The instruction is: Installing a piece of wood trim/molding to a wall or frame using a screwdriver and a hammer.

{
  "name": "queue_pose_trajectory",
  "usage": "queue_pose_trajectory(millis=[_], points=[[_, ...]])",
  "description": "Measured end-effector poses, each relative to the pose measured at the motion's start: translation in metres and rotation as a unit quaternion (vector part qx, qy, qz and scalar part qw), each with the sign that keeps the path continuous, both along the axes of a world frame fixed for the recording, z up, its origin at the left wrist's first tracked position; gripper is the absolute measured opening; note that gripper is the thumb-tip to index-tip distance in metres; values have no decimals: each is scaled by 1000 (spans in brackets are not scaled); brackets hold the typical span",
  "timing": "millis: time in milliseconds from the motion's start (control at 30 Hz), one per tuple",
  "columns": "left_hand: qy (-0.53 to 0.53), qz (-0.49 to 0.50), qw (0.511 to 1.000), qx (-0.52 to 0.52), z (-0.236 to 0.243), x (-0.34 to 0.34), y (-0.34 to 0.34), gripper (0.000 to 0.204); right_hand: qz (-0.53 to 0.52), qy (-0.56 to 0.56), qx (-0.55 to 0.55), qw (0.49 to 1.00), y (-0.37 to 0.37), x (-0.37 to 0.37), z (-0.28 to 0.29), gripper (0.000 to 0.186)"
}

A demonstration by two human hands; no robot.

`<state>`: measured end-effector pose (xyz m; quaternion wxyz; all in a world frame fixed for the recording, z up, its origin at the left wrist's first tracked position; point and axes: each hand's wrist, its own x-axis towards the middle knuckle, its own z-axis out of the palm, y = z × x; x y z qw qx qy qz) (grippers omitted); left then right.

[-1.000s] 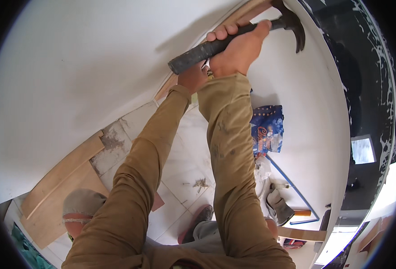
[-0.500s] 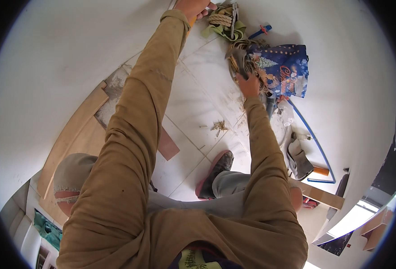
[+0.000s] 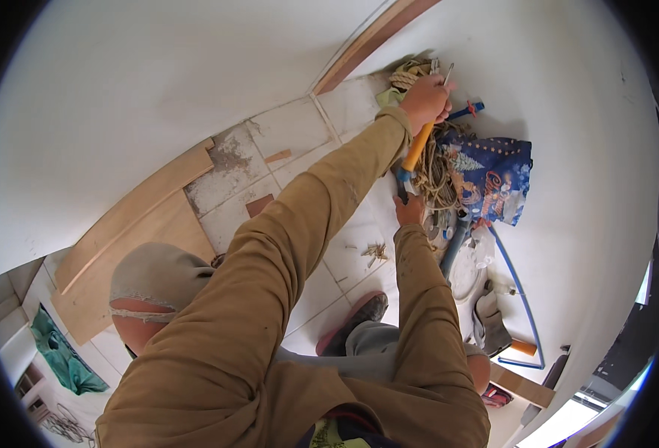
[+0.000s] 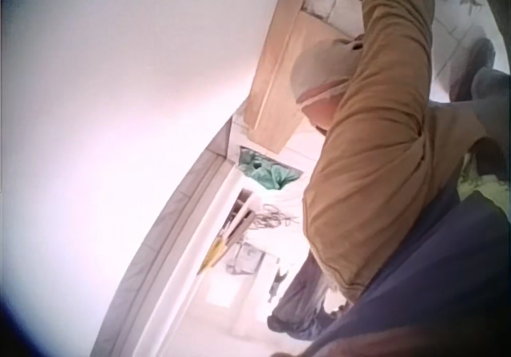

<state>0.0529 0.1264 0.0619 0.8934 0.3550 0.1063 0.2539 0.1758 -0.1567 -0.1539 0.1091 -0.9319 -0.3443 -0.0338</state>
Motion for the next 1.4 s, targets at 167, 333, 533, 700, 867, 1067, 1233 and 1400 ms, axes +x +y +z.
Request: queue_pose_trajectory(millis=[167, 333, 533, 700, 867, 1067, 1233, 1400], points=[[-9, 58, 997, -55, -19, -17, 23, 19, 71, 396, 251, 880, 98, -17, 108, 37], [-207, 65, 968, -129, 55, -12, 25, 21, 150, 293, 225, 917, 141, -83, 303, 42], [-146, 97, 984, 19, 82, -32, 56, 37, 223, 36, 181, 957, 140, -125, 367, 41], [-140, 113, 978, 107, 73, -37, 78, 35, 259, -24, 212, 942, 154, -121, 362, 39], [-117, 117, 977, 133, 71, -40, 93, 33, 280, -3, 235, 931, 161, -111, 361, 38], [-120, 111, 976, 141, 70, -38, 98, 31, 269, 16, 235, 934, 162, -100, 360, 38], [-98, 113, 975, 165, 68, -39, 101, 32, 290, -1, 247, 925, 163, -94, 357, 37], [-98, 123, 969, 190, 71, -40, 103, 32, 276, 9, 237, 931, 162, -96, 370, 37]])
